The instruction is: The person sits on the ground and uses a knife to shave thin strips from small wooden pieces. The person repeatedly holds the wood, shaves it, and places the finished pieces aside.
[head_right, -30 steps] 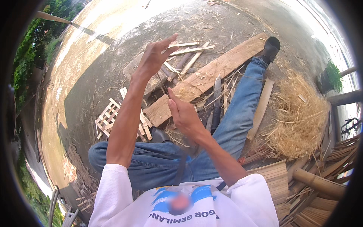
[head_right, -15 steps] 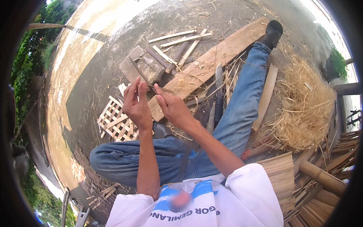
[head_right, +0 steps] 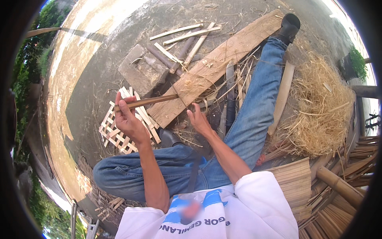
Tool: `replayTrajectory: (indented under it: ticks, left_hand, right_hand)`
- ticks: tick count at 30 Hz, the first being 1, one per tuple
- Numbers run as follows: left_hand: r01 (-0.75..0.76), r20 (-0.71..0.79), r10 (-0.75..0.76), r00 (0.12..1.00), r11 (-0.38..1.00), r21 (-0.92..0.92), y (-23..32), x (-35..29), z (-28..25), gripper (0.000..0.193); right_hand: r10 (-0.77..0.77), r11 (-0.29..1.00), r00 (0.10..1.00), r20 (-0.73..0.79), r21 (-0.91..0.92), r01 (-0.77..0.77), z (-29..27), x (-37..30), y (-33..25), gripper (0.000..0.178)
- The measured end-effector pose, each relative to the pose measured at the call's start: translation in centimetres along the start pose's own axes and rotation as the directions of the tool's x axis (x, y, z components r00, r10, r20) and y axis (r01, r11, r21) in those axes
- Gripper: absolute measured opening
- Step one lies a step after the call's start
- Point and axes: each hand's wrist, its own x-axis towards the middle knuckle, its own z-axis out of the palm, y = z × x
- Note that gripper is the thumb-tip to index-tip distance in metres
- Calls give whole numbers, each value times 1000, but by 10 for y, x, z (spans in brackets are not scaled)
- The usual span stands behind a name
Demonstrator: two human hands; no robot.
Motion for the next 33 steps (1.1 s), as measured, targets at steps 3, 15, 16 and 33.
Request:
replayTrajectory:
  ticks: [3, 15, 16, 33]
  left_hand:
    - [110, 19, -110, 994, 994, -21, 2, 1, 0, 43]
    - [128, -11, -128, 992, 990, 63, -2, -15, 4, 49]
    - [132, -19, -131, 991, 988, 84, -4, -14, -1, 49]
    - [150, -41, -149, 988, 989, 4, -17, 3, -14, 49]
  right_hand:
    - [85, 996, 996, 1, 18, -85, 8, -1, 8, 49]
    - [-157, 971, 987, 28, 185, 150, 24, -39, -108, 55]
    - [-68, 975, 994, 82, 218, 49, 21, -38, -106, 54]
    - [66, 997, 995, 80, -42, -63, 11, -33, -28, 51]
